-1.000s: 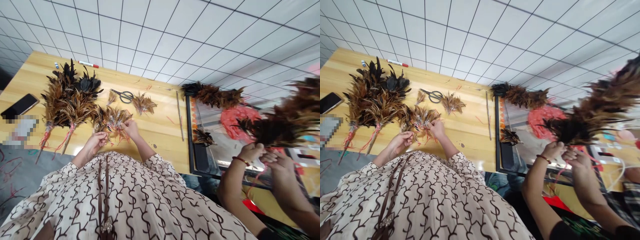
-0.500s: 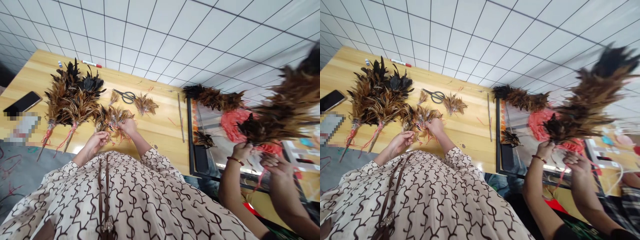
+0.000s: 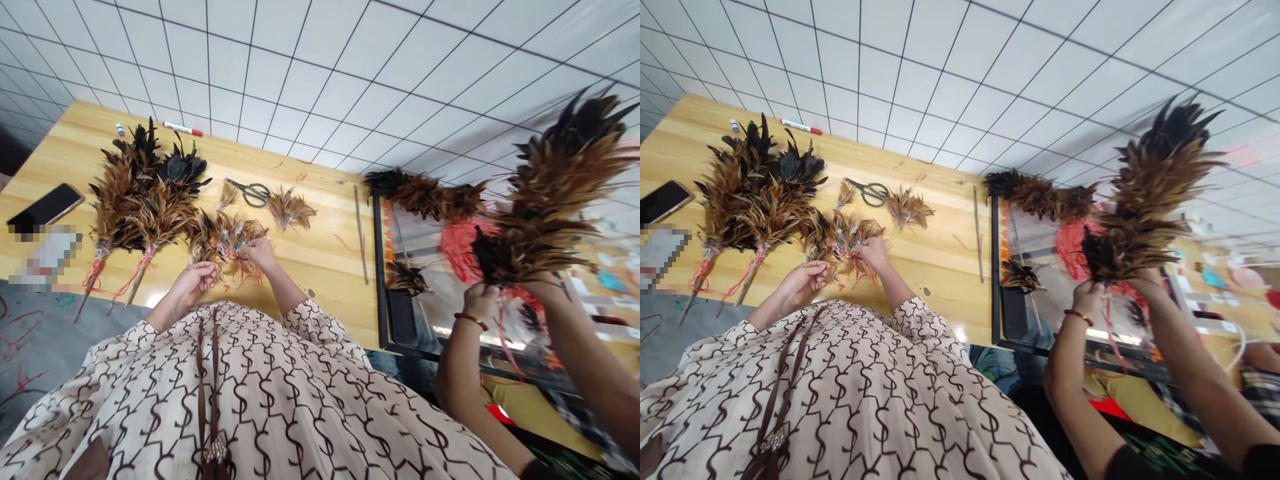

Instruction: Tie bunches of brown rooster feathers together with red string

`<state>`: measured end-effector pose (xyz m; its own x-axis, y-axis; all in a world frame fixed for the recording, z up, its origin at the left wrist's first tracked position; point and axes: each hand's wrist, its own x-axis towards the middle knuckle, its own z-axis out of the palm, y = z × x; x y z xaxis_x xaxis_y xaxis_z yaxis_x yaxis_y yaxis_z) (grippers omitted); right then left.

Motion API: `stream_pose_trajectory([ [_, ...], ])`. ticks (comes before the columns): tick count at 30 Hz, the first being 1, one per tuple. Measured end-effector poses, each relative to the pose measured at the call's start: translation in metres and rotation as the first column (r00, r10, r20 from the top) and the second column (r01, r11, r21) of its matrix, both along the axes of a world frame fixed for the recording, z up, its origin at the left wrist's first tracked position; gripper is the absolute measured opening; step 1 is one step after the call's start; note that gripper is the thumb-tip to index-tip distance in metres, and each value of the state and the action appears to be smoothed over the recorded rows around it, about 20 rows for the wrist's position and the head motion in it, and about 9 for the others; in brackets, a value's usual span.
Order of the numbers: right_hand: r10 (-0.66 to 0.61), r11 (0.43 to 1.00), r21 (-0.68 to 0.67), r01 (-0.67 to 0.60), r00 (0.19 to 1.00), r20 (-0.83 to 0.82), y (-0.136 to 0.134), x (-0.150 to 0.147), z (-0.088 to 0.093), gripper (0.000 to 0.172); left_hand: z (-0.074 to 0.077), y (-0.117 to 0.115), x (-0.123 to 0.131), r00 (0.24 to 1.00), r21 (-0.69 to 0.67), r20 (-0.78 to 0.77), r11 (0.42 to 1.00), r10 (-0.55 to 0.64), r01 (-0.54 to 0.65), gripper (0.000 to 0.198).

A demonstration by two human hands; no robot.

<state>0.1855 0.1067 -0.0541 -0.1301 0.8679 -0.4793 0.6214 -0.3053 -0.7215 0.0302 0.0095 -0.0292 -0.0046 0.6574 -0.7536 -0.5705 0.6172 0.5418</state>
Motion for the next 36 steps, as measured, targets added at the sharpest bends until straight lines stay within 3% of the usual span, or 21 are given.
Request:
stream_pose_trajectory([
  [3, -0.113, 0.99, -0.103, 0.091, 0.968, -0.225, -0.003, 0.005, 0.002, 0.034, -0.001, 0.001, 0.001, 1.0, -0.001, -0.009, 1.0, -0.006, 0.006, 0.011],
  [7, -0.217, 0.96, -0.261, 0.102, 0.859, -0.465, -0.007, 0.011, 0.004, 0.036, -0.001, 0.003, 0.004, 0.999, 0.006, -0.041, 1.0, -0.012, 0.012, 0.01],
  [13, -0.243, 0.95, -0.309, 0.051, 0.742, -0.625, -0.015, 0.012, 0.007, 0.035, -0.003, 0.011, 0.011, 0.993, 0.032, -0.115, 0.999, -0.005, 0.009, 0.004],
  [20, -0.203, 0.959, -0.284, 0.01, 0.722, -0.661, -0.027, 0.004, 0.004, 0.036, -0.006, 0.022, 0.026, 0.982, 0.126, -0.186, 0.992, 0.026, -0.002, 0.017],
  [27, -0.127, 0.982, -0.186, 0.02, 0.799, -0.587, -0.04, -0.009, 0.002, 0.036, -0.014, 0.021, 0.03, 0.965, 0.17, -0.257, 0.985, 0.062, -0.018, 0.024],
  [36, -0.104, 0.975, -0.221, -0.021, 0.835, -0.54, -0.042, -0.017, 0.004, 0.025, -0.017, 0.015, 0.026, 0.934, 0.25, -0.347, 0.968, 0.089, 0.001, 0.021],
])
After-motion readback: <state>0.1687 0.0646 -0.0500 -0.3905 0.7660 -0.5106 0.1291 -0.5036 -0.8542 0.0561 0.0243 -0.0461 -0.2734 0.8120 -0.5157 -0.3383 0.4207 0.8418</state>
